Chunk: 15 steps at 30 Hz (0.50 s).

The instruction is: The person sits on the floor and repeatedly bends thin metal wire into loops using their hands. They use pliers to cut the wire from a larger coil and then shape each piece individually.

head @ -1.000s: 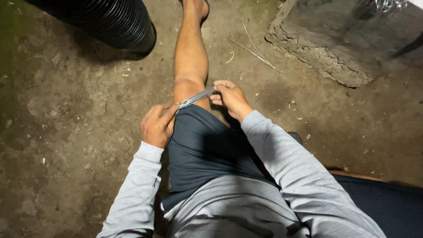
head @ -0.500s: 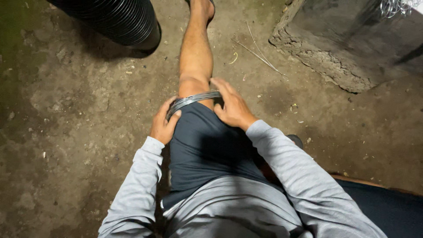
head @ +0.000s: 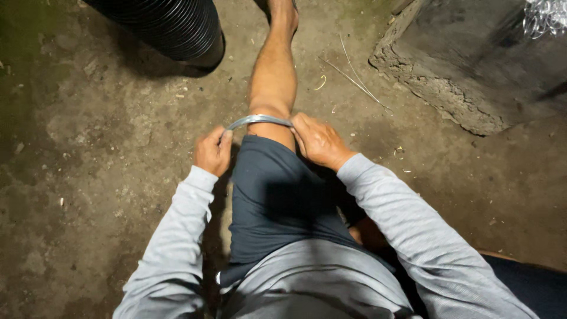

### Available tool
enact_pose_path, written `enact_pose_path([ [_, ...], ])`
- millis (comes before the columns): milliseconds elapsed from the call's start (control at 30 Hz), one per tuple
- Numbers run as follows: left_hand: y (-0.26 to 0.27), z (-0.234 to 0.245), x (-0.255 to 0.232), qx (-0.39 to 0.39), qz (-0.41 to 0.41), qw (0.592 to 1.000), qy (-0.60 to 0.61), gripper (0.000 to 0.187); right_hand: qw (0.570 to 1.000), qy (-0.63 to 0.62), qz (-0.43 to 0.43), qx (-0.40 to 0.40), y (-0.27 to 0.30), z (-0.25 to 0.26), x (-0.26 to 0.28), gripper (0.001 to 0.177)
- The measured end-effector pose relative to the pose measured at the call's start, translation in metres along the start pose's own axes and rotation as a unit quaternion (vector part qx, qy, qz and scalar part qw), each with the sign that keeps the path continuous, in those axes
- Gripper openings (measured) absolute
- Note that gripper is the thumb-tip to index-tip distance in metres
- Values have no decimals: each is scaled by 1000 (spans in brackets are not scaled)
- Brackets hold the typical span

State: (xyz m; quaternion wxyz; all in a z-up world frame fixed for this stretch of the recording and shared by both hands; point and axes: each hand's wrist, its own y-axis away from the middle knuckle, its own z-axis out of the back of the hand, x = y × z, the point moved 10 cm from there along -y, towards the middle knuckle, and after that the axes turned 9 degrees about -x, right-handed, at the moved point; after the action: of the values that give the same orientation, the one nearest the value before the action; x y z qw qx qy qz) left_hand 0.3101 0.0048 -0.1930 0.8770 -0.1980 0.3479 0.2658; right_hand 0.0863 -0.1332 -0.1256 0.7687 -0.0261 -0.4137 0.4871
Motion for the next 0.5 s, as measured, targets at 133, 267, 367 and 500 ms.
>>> enact_pose_path([
  [133, -20, -17, 0, -5, -5, 999, 51, 38, 998, -37, -35, -31, -12, 5, -12, 11],
  [267, -22, -52, 4, 10, 25, 982, 186, 41, 994, -54, -88, -29, -3, -3, -36, 11],
  [367, -15, -64, 14, 19, 58, 984, 167, 45, 992, -14, -111, -53, 8, -9, -47, 14],
  [500, -13, -65, 18, 20, 83, 986, 146, 49, 991, -47, -115, -45, 11, -19, -55, 12],
])
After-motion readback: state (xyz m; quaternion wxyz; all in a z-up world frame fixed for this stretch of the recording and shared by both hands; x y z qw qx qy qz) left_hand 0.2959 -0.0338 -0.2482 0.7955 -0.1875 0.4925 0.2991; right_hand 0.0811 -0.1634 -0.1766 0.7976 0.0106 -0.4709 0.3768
